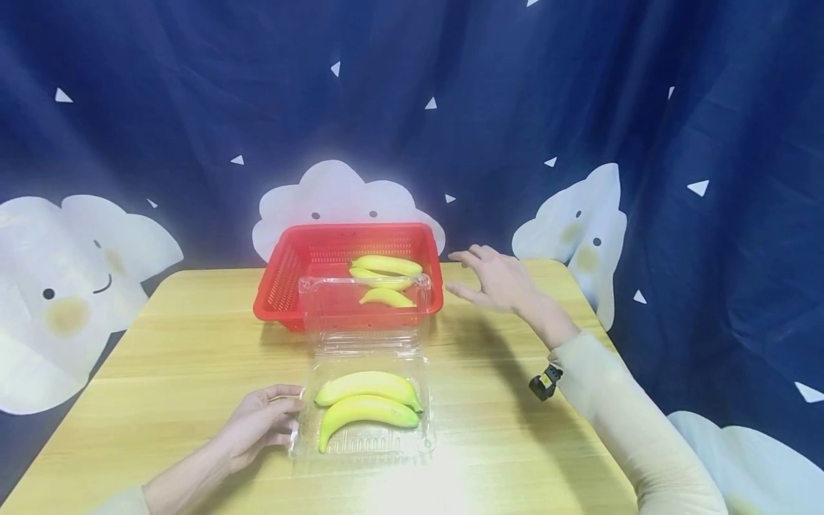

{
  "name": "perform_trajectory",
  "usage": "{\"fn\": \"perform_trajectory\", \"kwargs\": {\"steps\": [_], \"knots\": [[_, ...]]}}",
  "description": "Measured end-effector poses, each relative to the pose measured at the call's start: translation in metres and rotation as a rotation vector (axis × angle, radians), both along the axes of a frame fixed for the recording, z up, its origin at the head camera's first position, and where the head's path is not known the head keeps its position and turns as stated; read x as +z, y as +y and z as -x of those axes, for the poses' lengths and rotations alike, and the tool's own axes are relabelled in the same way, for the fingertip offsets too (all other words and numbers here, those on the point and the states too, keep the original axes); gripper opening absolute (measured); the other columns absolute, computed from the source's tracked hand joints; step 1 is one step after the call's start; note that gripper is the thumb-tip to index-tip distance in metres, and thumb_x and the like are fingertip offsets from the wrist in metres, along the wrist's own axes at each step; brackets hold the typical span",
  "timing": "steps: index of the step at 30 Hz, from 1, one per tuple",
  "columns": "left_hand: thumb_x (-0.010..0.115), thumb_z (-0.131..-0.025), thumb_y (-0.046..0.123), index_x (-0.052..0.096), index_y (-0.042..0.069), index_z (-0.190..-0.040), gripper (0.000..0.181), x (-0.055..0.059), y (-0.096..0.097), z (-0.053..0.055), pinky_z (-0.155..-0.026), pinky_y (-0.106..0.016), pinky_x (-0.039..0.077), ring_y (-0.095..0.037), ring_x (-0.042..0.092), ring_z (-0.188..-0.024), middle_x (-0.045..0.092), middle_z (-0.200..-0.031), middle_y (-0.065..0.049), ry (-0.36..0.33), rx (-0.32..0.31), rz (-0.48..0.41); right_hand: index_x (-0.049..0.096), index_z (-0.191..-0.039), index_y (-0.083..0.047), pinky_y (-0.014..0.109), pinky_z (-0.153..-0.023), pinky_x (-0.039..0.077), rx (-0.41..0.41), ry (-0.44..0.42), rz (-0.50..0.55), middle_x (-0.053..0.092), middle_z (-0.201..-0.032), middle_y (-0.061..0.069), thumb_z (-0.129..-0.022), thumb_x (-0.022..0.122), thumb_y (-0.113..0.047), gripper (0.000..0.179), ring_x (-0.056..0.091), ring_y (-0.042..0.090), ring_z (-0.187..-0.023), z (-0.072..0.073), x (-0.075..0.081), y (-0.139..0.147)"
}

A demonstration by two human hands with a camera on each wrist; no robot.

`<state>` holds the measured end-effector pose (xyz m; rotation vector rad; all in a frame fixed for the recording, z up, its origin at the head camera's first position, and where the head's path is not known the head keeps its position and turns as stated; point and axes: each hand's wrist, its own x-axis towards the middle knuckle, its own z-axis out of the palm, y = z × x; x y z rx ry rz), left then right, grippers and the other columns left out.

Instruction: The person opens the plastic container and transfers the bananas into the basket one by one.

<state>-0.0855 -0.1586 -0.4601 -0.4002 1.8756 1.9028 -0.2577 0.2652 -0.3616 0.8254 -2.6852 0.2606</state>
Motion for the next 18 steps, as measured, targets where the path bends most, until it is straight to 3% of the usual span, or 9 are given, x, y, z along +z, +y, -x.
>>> {"fn": "perform_trajectory", "kwargs": {"steps": [6, 11, 18], "knots": [[0.068, -0.095, 0.007, 0.052, -0.006, -0.137, 0.047, 0.000, 0.000, 0.000, -0.057, -0.020, 0.062, -0.006, 0.065, -0.064, 0.068, -0.087, 0.002, 0.003, 0.000, -0.004, 0.067, -0.134, -0.015, 0.041, -0.069, 0.058, 0.055, 0.039, 0.009, 0.073, -0.108, 0.007, -0.090, 0.076, -0.048, 0.057, 0.068, 0.026, -0.093, -0.016, -0.007, 0.004], [0.068, -0.095, 0.007, 0.053, -0.005, -0.136, 0.045, 0.000, 0.000, 0.000, -0.056, -0.020, 0.062, -0.006, 0.065, -0.063, 0.068, -0.085, 0.002, 0.003, 0.003, -0.006, 0.065, -0.137, -0.013, 0.047, -0.076, 0.062, 0.095, 0.042, -0.007, 0.074, -0.113, 0.008, -0.089, 0.076, -0.051, 0.063, 0.071, 0.028, -0.102, -0.029, -0.007, 0.003], [0.068, -0.095, 0.006, 0.053, -0.005, -0.135, 0.044, 0.001, 0.001, 0.000, -0.056, -0.020, 0.062, -0.006, 0.065, -0.063, 0.067, -0.084, 0.002, 0.003, 0.012, -0.007, 0.063, -0.141, -0.014, 0.050, -0.084, 0.064, 0.087, -0.011, -0.038, 0.073, -0.117, 0.007, -0.090, 0.075, -0.053, 0.065, 0.069, 0.029, -0.109, -0.045, -0.009, 0.001]]}}
